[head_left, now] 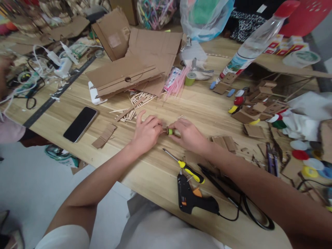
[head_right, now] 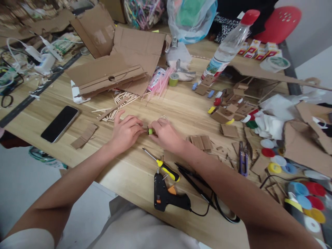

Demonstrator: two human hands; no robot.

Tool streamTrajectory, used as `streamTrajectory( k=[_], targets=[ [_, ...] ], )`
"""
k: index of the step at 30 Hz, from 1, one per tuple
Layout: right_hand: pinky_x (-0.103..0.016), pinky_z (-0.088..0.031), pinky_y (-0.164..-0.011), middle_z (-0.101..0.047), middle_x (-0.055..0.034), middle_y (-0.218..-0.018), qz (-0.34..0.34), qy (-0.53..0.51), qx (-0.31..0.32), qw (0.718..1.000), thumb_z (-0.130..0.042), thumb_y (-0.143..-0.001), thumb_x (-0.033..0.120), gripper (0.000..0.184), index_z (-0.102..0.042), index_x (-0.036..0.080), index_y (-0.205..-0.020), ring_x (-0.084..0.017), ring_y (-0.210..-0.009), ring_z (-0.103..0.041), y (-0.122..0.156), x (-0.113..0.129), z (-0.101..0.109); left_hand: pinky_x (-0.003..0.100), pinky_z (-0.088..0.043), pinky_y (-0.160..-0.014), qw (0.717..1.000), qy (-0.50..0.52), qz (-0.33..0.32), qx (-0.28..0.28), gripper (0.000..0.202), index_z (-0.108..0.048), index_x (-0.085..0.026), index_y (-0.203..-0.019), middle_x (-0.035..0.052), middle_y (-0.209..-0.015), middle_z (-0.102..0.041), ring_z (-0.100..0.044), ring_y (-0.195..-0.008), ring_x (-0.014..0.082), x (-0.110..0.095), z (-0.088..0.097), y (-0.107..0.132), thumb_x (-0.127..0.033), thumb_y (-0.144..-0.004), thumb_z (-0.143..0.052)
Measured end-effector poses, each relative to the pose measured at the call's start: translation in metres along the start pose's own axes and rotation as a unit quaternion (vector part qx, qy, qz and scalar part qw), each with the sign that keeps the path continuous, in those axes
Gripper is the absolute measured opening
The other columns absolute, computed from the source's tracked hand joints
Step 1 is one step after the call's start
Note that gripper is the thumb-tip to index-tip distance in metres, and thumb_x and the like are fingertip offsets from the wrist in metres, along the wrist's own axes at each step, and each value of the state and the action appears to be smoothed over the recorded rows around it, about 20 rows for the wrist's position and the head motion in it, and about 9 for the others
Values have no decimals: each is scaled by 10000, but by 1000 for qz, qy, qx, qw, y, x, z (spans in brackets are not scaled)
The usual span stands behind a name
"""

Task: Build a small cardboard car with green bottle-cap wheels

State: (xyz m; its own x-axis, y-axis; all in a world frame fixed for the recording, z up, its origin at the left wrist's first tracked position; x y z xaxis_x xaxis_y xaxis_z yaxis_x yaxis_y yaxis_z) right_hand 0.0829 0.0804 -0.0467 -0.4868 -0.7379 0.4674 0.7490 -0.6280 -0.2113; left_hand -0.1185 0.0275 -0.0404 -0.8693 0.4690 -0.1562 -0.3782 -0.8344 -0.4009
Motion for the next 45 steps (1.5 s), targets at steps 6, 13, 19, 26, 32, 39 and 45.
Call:
streamTrajectory(
  k=[6,13,19,26,32,39,45],
  targets=[
    [-438,-563,-846,-761,-140,-982,-2,-3,0,1000,-647,-960,203,92,-709,197,-1027,-310,-969,-703,1,-2,-2,609,-343,-1234,1000,3,7,0,222,-803,-274,-837,38,-974,-808,-709,-990,241,-1,0,0,-195,-979,-652],
    [-459,-582,-884,-778,-142,-1024,1,3,-2,1000,-688,-943,188,186,-697,183,-1129,-316,-1022,-720,2,-3,-2,605,-365,-1213,1000,-6,10,-7,188,-810,-278,-848,39,-980,-813,-719,-1014,252,-1,4,2,-219,-971,-681],
    [-556,-573,-965,-765,-178,-1206,7,18,-6,1000,-748,-919,247,432,-636,200,-1333,-369,-1177,-692,11,-4,7,646,-335,-1225,1000,-11,25,-6,129,-830,-303,-998,55,-1055,-817,-713,-1053,277,-3,5,5,-241,-938,-734],
    [-556,-566,-972,-770,-155,-1238,7,33,-16,999,-689,-965,263,382,-644,242,-1344,-364,-1180,-694,31,4,23,647,-314,-1243,999,-18,45,-6,195,-836,-316,-908,43,-1024,-808,-699,-1044,263,-1,0,-5,-242,-980,-671],
    [-541,-574,-954,-775,-161,-1251,15,43,-33,998,-664,-984,283,350,-644,216,-1328,-355,-1153,-700,43,8,30,660,-313,-1244,997,-27,70,4,188,-840,-310,-872,50,-1017,-799,-692,-1057,270,1,-6,-20,-226,-956,-694],
    [-546,-575,-925,-783,-145,-1217,12,42,-37,998,-627,-992,293,314,-656,243,-1301,-354,-1105,-707,57,10,32,643,-304,-1246,998,-19,54,21,172,-838,-325,-856,31,-1024,-813,-702,-1057,257,1,-2,-18,-222,-939,-728],
    [-557,-582,-925,-790,-138,-1201,8,33,-40,999,-600,-1002,300,295,-672,256,-1285,-360,-1096,-716,63,11,33,617,-270,-1270,999,-19,20,32,172,-839,-332,-883,23,-1050,-825,-710,-1050,244,-7,5,-3,-233,-957,-719]
  ],
)
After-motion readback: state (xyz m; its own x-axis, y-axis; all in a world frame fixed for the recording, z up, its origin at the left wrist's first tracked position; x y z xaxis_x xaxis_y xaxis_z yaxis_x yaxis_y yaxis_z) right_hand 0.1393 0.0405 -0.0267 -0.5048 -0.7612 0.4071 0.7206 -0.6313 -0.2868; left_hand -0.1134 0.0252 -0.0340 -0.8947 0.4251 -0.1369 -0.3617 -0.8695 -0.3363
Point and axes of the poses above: each hand's wrist, its own y-axis away from the middle knuckle, its own z-axis out of the back of the hand, x = y × z, the point moved 1 cm from there along -y, towards the middle knuckle
